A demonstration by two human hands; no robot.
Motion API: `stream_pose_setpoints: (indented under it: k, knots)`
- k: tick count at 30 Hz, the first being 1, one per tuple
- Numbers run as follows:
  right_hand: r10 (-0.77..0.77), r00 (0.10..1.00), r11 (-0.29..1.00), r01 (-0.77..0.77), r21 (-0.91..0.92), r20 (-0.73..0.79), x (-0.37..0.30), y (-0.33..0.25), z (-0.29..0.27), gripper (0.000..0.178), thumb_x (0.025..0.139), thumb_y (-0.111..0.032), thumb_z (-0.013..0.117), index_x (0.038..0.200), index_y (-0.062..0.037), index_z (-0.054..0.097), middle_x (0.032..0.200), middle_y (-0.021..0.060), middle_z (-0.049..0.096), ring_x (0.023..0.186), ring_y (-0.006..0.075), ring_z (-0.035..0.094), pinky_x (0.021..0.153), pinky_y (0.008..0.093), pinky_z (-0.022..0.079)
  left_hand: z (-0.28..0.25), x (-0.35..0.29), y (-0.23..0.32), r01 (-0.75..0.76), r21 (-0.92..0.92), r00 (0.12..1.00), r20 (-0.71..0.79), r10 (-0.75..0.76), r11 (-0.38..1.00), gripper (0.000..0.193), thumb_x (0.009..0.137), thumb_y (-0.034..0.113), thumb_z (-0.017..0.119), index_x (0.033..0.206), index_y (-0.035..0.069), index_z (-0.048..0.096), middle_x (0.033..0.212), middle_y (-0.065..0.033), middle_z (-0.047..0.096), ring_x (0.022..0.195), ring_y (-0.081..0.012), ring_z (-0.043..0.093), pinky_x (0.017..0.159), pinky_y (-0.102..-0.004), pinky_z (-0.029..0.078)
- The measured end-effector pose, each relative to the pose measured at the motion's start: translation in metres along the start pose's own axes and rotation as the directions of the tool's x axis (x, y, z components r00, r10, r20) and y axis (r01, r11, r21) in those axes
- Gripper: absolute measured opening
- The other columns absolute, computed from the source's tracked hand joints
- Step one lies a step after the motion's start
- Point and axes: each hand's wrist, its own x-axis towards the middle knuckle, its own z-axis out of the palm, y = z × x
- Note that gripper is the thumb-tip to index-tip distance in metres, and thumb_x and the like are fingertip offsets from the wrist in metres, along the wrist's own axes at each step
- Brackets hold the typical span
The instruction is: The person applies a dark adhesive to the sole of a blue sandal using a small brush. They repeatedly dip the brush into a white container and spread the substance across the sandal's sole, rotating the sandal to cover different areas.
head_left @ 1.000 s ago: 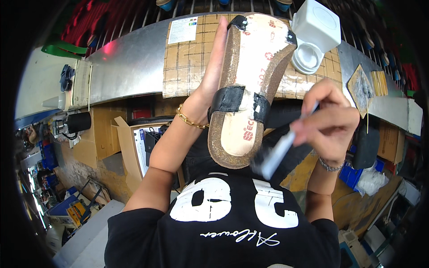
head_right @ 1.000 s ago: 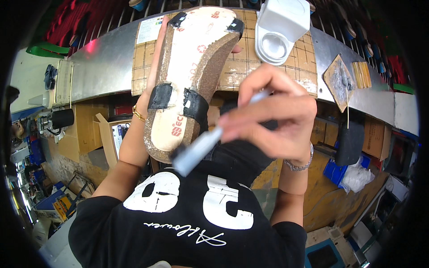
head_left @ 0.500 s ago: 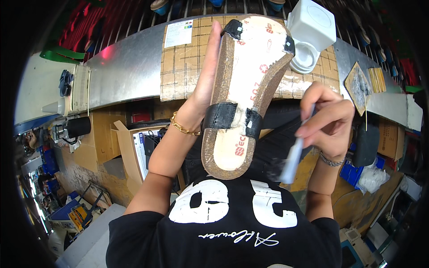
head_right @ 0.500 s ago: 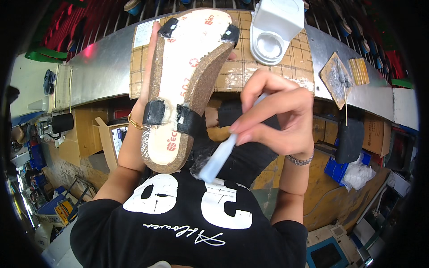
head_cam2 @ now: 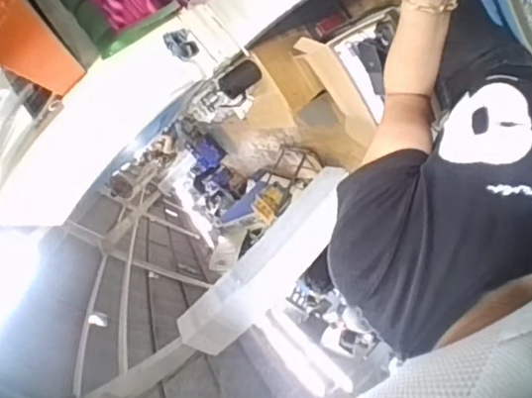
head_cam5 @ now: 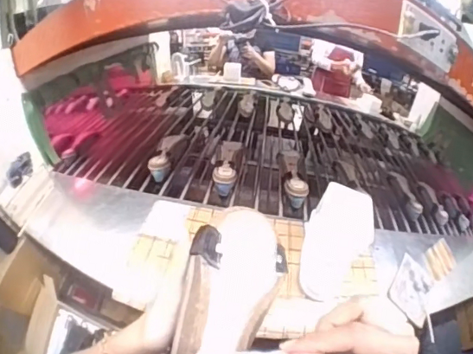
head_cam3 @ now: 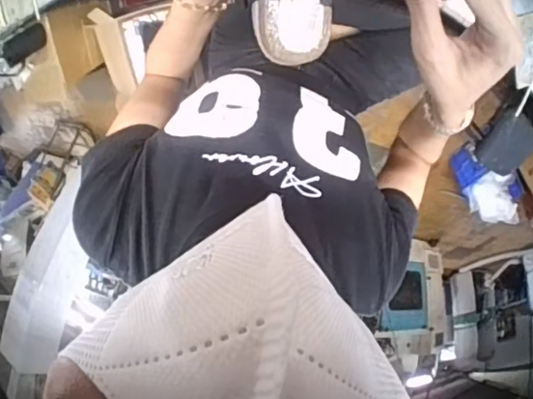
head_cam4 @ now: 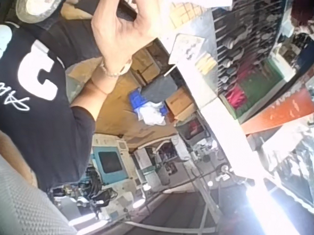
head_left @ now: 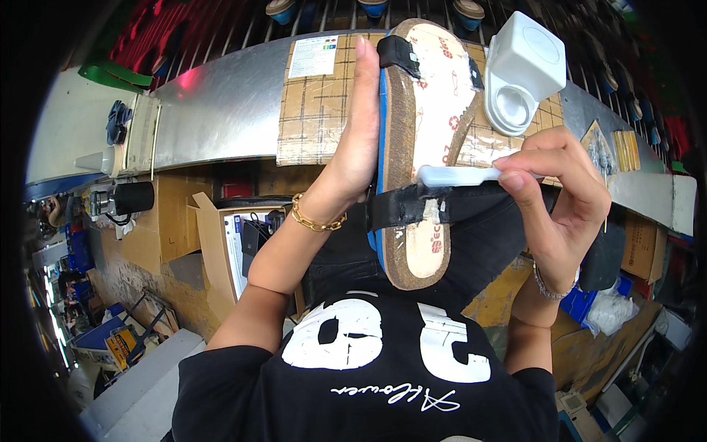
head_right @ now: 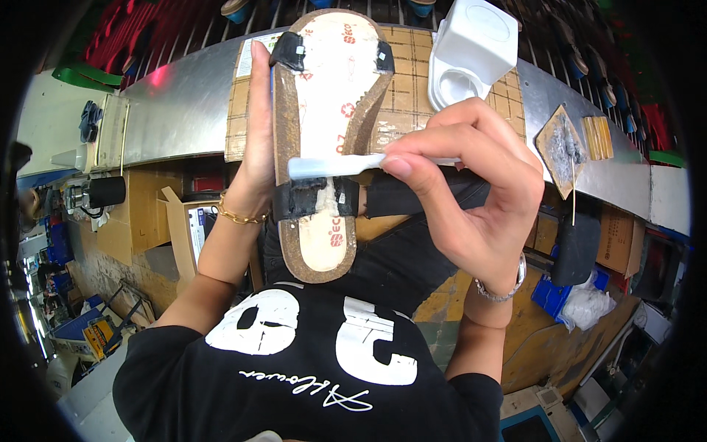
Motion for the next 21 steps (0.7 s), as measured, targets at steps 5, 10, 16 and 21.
stream_pose_setpoints:
  k: [5,10,16,21]
  knots:
    - [-0.105,0.994,0.986,0.108,-0.127,0.03,0.004,0.004,0.004,0.013,0.072,0.0,0.082,0.084,-0.0027,0.077,0.075,0.0057,0.063,0.066,0.0123,0.057,0.058,0.0224,0.041,0.003,-0.003,0.0,0.03,-0.024,0.999,0.015,-0.03,0.999,0.094,0.095,0.078,0.012,0.133,0.003,0.054,0.113,-0.0128,0.068,0.102,-0.0159,0.069,0.087,-0.0292,0.059]
    - [-0.128,0.991,0.985,0.131,-0.116,0.027,0.003,0.003,0.006,0.017,0.069,-0.001,0.083,0.084,-0.0041,0.078,0.076,0.006,0.063,0.066,0.0141,0.058,0.059,0.0242,0.041,0.009,-0.003,0.0,0.055,-0.063,0.998,-0.015,-0.056,0.997,0.095,0.094,0.08,0.013,0.131,0.003,0.055,0.11,-0.0126,0.069,0.094,-0.0163,0.071,0.076,-0.0279,0.061]
    - [-0.077,0.987,0.992,0.09,0.087,-0.144,0.005,0.016,0.016,0.012,0.073,-0.003,0.083,0.084,-0.0033,0.078,0.077,0.0056,0.063,0.069,0.0137,0.058,0.062,0.0245,0.043,0.006,-0.008,0.0,0.085,-0.145,0.996,0.004,-0.085,0.986,0.092,0.097,0.077,0.014,0.135,0.002,0.052,0.115,-0.013,0.068,0.098,-0.0163,0.07,0.082,-0.0298,0.059]
    - [-0.022,1.0,0.999,0.021,0.049,0.008,0.002,0.01,0.008,0.01,0.075,-0.004,0.082,0.084,-0.0034,0.078,0.077,0.0057,0.064,0.072,0.0133,0.059,0.065,0.0246,0.044,0.006,-0.009,0.002,0.075,-0.161,0.996,-0.035,-0.081,0.984,0.093,0.097,0.076,0.014,0.139,0.002,0.05,0.118,-0.0127,0.068,0.101,-0.0167,0.069,0.087,-0.0306,0.058]
